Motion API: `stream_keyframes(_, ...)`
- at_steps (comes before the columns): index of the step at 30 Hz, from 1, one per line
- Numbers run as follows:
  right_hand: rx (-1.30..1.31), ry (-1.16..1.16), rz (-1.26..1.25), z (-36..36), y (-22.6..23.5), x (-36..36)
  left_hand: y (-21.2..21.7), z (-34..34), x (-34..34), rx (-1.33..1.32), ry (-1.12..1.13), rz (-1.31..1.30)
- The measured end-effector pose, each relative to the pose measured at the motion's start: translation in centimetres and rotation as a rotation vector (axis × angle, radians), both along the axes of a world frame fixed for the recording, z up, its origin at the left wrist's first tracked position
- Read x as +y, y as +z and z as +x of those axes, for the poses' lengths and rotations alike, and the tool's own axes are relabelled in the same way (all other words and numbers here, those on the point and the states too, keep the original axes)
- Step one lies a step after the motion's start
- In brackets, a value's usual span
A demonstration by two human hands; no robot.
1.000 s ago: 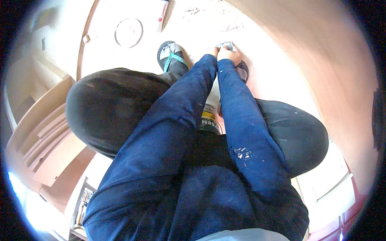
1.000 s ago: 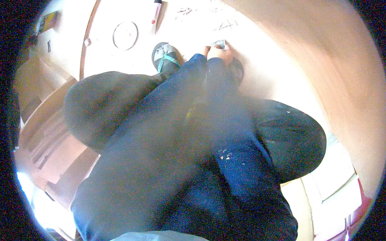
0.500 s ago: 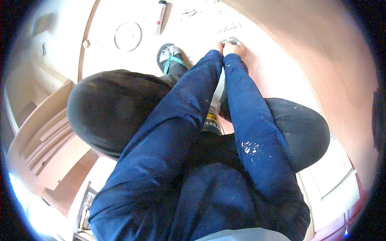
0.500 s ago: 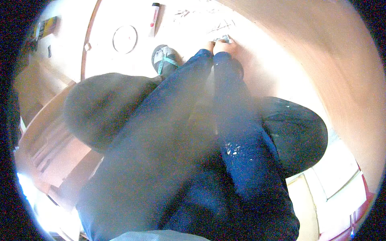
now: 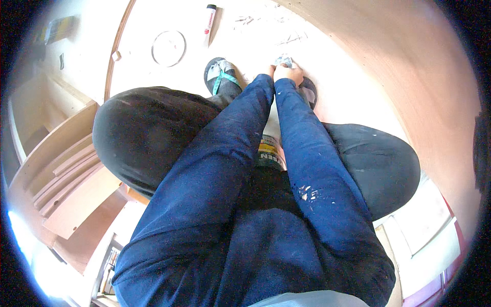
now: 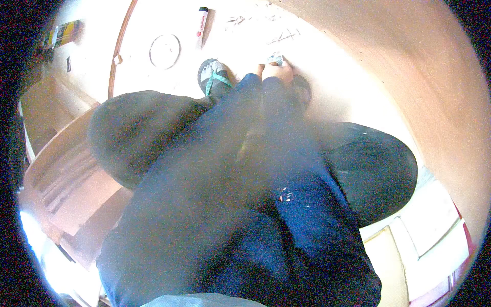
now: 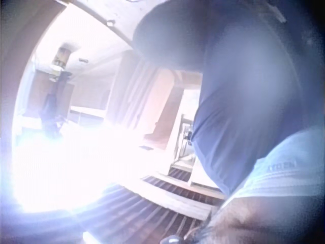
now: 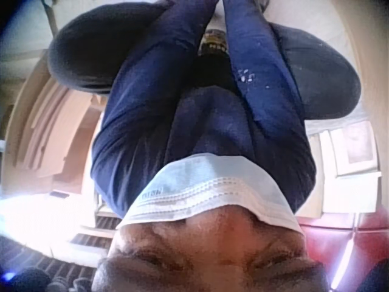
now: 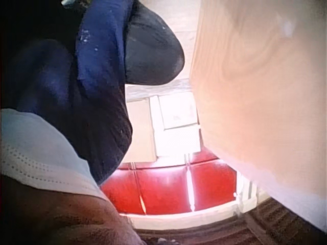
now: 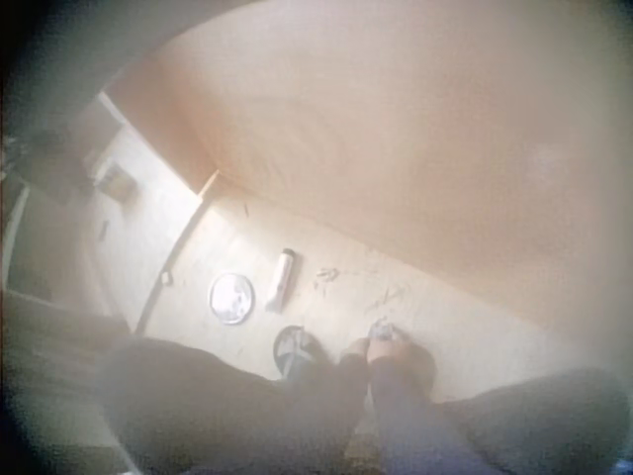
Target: Applying wood filler or adhesive to a joint or surface during furniture assembly or repair.
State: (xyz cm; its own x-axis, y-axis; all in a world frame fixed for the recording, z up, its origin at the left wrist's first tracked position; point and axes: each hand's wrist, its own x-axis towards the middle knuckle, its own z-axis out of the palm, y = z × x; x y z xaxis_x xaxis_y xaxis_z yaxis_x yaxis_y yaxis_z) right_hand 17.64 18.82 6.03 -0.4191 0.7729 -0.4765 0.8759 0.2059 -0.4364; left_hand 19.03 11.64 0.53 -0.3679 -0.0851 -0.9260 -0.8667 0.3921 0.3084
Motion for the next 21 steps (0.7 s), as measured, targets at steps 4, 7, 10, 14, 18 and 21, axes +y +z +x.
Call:
stream_keyframes(4,0.067,-0.049,0.011,-0.8,0.8,-0.5,-0.4,-1.7,0.3,0.006,-0.005,-0.007)
stream_keyframes(7,0.16,-0.065,0.055,-1.4,-0.3,-0.2,-0.8,-3.2,0.7,0.02,-0.016,-0.012)
stream_keyframes(10,0.216,-0.031,0.046,-2.3,-3.3,1.1,-1.4,-6.2,2.3,0.074,-0.066,-0.01)
stream_keyframes(14,0.197,0.308,0.035,-4.5,-8.6,3.7,-1.5,-8.5,4.0,0.125,-0.113,0.011)
stream_keyframes(18,0.371,0.01,-0.056,-2.7,-9.1,3.5,-1.1,-5.9,2.9,0.105,-0.077,0.009)
stream_keyframes(21,-0.114,0.184,0.191,0.0,-5.9,1.5,-0.9,-3.2,1.3,0.073,-0.055,0.012)
